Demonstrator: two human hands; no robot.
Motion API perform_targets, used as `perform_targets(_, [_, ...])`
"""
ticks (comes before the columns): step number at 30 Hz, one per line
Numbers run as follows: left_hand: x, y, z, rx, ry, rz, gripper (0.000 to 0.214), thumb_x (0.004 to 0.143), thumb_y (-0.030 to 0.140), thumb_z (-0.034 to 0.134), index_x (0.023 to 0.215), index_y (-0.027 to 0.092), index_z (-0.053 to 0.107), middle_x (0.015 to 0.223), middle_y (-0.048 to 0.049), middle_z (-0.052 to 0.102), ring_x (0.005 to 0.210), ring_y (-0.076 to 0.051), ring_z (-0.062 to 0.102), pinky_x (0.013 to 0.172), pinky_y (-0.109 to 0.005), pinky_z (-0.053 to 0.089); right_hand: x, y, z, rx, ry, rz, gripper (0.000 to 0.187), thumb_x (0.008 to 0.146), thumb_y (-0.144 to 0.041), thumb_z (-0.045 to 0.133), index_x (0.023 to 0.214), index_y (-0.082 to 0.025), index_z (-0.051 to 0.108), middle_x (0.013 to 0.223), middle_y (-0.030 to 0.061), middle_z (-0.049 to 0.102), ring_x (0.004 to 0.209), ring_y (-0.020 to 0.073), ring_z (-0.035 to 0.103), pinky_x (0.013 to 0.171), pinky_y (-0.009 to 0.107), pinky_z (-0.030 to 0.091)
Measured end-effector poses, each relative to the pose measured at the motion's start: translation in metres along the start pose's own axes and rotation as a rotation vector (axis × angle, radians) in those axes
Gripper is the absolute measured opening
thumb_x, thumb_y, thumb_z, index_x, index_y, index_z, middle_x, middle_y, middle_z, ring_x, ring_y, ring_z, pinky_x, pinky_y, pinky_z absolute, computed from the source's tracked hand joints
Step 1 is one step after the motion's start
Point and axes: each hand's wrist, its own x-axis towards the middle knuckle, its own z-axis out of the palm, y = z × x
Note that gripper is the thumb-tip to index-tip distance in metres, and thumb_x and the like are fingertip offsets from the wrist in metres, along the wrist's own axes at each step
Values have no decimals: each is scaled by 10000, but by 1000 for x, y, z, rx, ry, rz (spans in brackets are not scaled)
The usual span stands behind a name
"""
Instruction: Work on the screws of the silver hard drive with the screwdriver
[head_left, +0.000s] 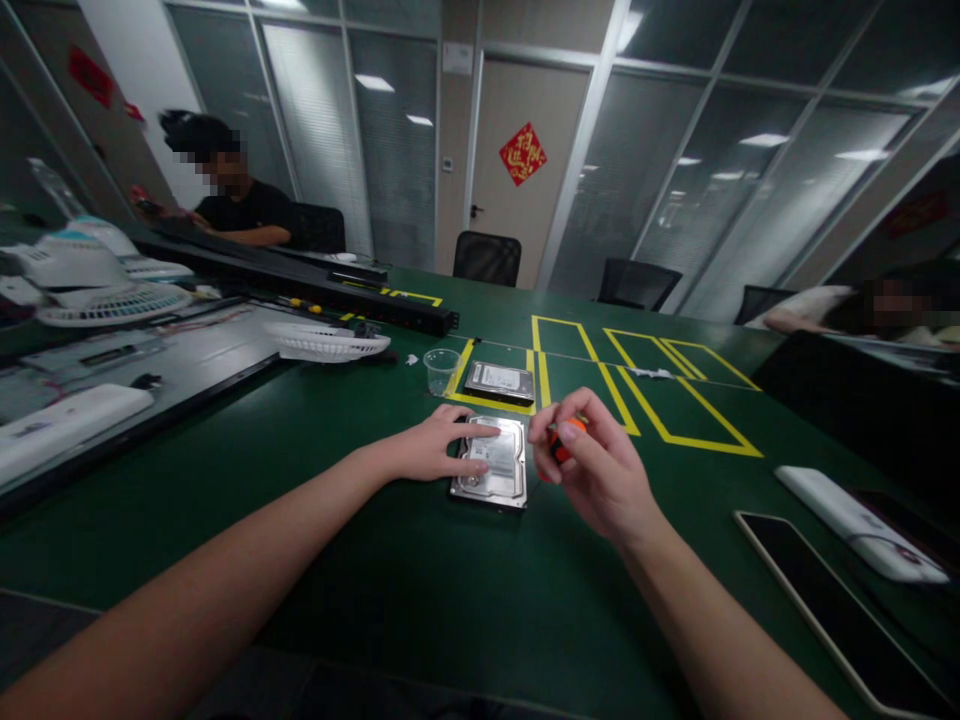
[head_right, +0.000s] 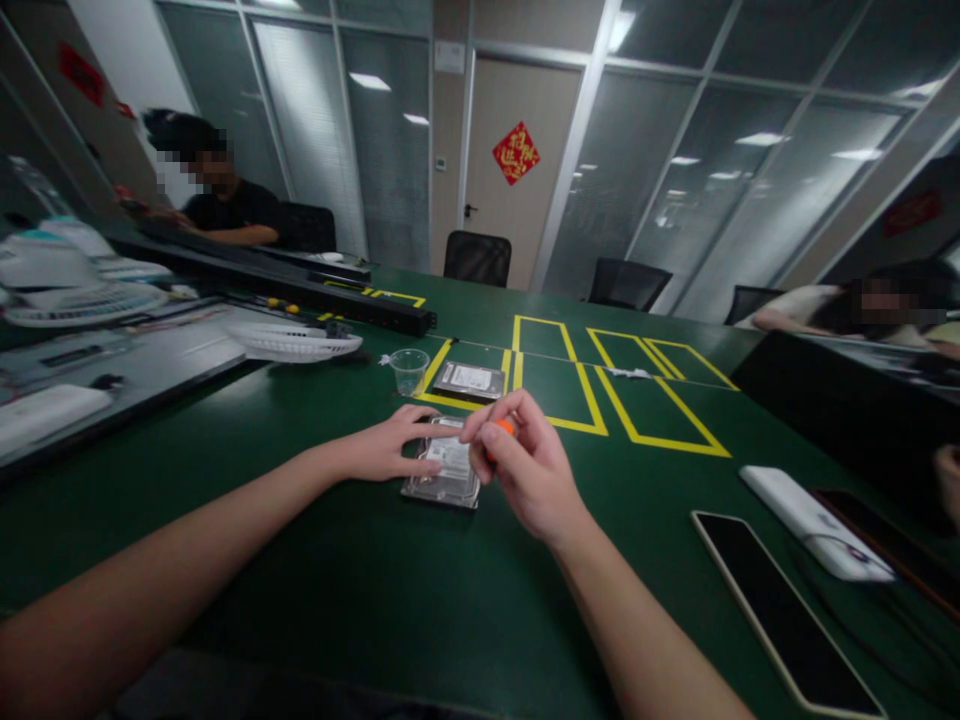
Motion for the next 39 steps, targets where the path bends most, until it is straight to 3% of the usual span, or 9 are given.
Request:
perform_targets(4, [0, 1, -1, 1, -13, -20, 704, 904, 744, 619, 1533, 468, 462, 1627, -58, 327, 1507, -410, 275, 1209, -589, 290, 1, -1, -2, -4, 6, 4, 250, 1016, -367, 494, 1021, -197, 677, 889, 69, 703, 585, 144, 501, 594, 319, 356])
perform_targets(7, [0, 1, -1, 3, -19, -24, 704, 906, 753, 606, 1536, 481, 449, 1627, -58, 317, 1507, -409, 277, 1202, -593, 297, 1, -1, -3, -27, 19, 16, 323, 1022, -356, 458, 990, -175, 724, 839, 77, 691, 597, 159, 499, 606, 329, 370])
perform_targets(14, [0, 0, 0, -2, -10, -15, 700, 907, 746, 610, 1535, 479, 452, 1619, -64, 324, 1490, -406, 308, 1199, -588, 306, 0, -1, -1, -26, 9, -1, 190, 990, -303, 561, 900, -194, 688, 860, 59, 662, 709, 178, 567, 670, 327, 420])
perform_targets(18, [1, -2, 1, -1, -7, -11, 701, 900, 747, 619, 1527, 475, 466, 1627, -55, 328, 1503, -406, 288, 1210, -583, 291, 0, 0, 0, -43, 34, -17, 94, 965, -285, 619, 905, -219, 647, 913, 47, 690, 639, 156, 543, 618, 316, 399])
perform_targets(20, [1, -2, 1, 4, -5, -6, 704, 901, 755, 612, 1529, 474, 464, 1630, -57, 324, 1506, -404, 283, 1210, -584, 289, 0, 0, 0, -41, 36, -5, 93, 967, -295, 619, 930, -219, 659, 893, 45, 697, 614, 148, 515, 597, 308, 378])
perform_targets(26, [1, -2, 1, 5, -13, -10, 707, 902, 761, 606, 1532, 479, 454, 1631, -62, 319, 1504, -409, 283, 1197, -596, 303, 1, -1, -2, -5, 47, 24, 328, 1010, -368, 490, 954, -165, 741, 828, 81, 691, 650, 171, 538, 627, 323, 400])
perform_targets(34, [0, -2, 1, 1, 1, 0, 705, 904, 744, 621, 1532, 465, 464, 1611, -63, 341, 1482, -392, 321, 1205, -569, 303, 0, 1, -1, -27, 44, 5, 98, 959, -304, 617, 924, -214, 631, 927, 54, 687, 677, 170, 576, 634, 319, 429])
perform_targets(39, [0, -2, 1, -5, -2, -7, 704, 899, 761, 610, 1527, 478, 465, 1619, -61, 328, 1483, -397, 321, 1200, -575, 308, 0, 0, -1, -21, 36, 17, 95, 964, -317, 614, 957, -223, 624, 908, 46, 702, 596, 143, 497, 582, 302, 373])
